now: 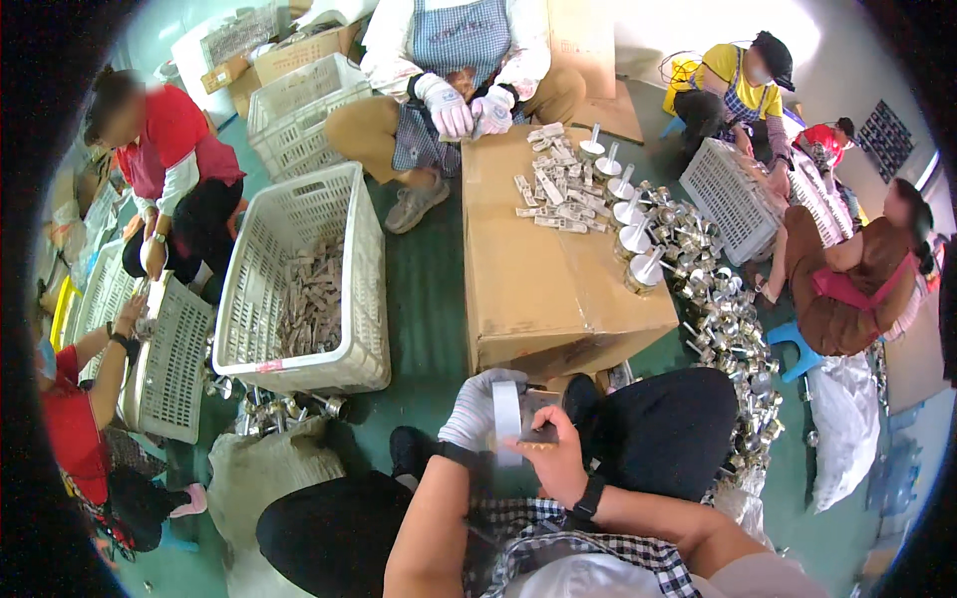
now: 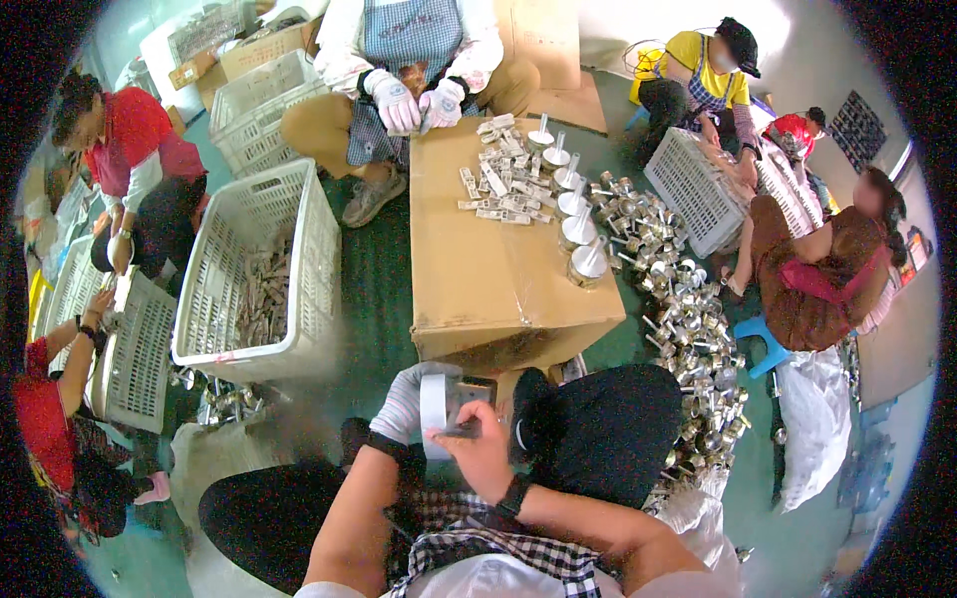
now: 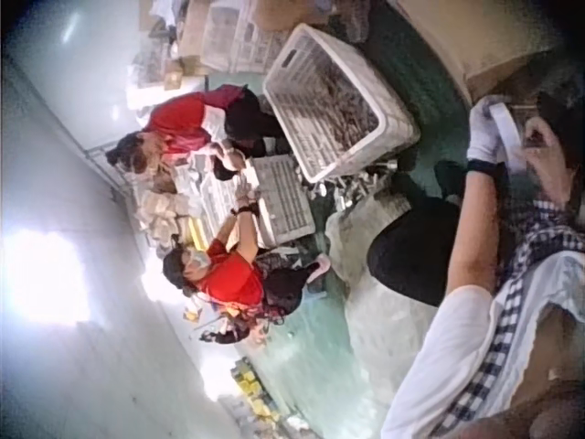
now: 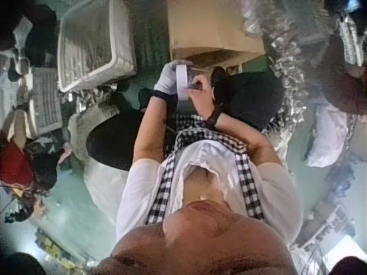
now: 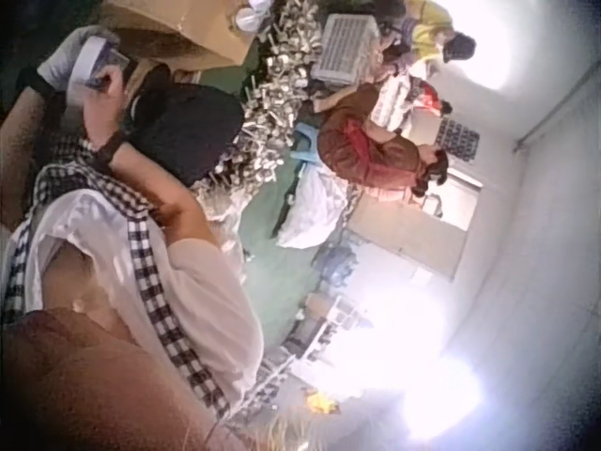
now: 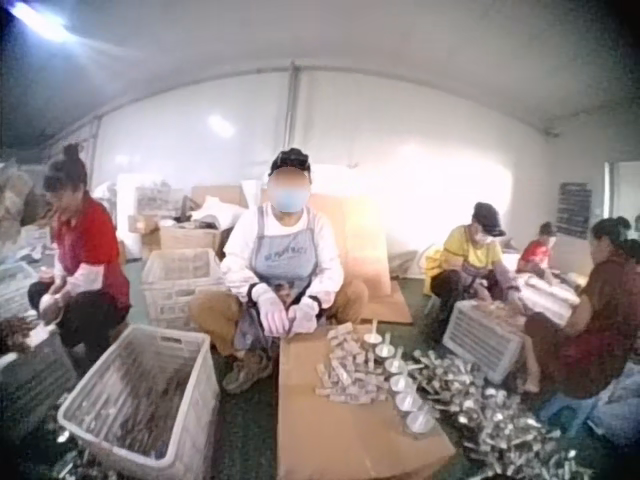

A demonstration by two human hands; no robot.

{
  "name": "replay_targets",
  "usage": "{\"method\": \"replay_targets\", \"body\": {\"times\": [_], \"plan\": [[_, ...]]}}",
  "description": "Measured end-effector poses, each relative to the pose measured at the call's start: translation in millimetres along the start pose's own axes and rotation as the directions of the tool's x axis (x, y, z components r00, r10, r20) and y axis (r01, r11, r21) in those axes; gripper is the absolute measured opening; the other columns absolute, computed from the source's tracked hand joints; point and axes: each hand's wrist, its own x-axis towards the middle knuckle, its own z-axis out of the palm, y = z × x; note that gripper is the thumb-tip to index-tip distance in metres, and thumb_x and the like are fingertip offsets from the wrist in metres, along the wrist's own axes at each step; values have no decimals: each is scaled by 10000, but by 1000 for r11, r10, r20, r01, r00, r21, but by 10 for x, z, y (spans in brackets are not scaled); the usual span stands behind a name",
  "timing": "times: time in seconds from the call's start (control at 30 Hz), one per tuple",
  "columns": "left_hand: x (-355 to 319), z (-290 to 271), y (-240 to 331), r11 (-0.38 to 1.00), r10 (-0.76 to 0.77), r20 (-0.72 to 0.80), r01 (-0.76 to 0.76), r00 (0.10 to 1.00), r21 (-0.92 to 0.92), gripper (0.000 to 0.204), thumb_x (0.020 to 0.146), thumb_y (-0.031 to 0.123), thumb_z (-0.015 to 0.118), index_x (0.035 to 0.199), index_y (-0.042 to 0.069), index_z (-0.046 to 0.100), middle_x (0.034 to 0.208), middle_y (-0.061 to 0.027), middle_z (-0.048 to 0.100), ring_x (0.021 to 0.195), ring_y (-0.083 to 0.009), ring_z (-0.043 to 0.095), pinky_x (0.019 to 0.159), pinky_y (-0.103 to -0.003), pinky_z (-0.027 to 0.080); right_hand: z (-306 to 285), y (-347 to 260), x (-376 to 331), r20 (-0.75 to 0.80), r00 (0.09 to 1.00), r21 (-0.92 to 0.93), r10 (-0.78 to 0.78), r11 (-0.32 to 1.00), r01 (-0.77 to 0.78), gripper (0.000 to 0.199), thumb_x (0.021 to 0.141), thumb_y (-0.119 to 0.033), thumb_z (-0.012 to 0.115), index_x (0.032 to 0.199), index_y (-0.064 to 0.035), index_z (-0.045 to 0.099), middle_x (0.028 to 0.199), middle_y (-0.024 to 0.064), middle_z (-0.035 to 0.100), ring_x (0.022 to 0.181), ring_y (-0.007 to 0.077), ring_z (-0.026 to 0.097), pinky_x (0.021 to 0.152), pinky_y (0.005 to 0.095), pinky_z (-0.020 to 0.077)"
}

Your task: The recorder and several other workers are sorting and packaging door hardware components into crates and bags.

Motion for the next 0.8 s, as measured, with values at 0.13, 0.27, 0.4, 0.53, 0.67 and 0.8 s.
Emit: {"method": "replay_targets", "body": {"times": [0.13,0.27,0.4,0.53,0.67,0.8], "plan": [[-100,114,118,975,-154,-19,149,988,-167,202,778,114,580,916,-19,643,880,-121,657,765,-246,621,729,-370,521,-57,298,-38,53,998,-53,45,998,-43,383,685,-30,779,825,-81,426,781,-23,452,729,55,447,643,206,418],[-60,-69,7,974,-171,4,169,985,-152,206,782,132,568,911,-8,647,834,-110,654,719,-225,606,705,-333,513,-84,90,-138,105,994,-150,11,989,5,385,663,-38,792,821,-73,443,799,5,488,762,76,473,670,218,437],[-255,199,188,971,-209,17,210,978,-116,217,788,151,570,921,-4,644,813,-97,648,677,-200,595,653,-306,504,-215,-143,-33,49,998,3,-50,999,50,380,662,-29,781,822,-76,440,856,53,579,826,115,547,725,262,481],[-373,347,258,944,-303,-68,290,950,-157,216,790,185,587,923,23,639,753,-77,623,600,-193,577,557,-295,486,-573,-904,332,51,958,-28,-282,959,283,363,700,-14,753,832,-90,424,877,59,584,835,122,573,744,266,494],[-291,143,126,949,-290,-58,279,955,-148,217,774,199,605,905,29,636,731,-92,606,588,-207,569,531,-316,475,-925,-1256,881,8,950,132,-311,942,307,338,742,-29,728,846,-100,414,842,45,576,787,104,578,693,250,494],[-294,102,107,956,-283,-58,277,957,-91,220,797,212,573,916,31,616,754,-100,598,603,-214,559,561,-326,466,-996,-1059,1127,-62,997,-52,-54,997,51,348,715,-91,758,805,-88,422,777,18,502,678,101,497,614,230,464]]}}
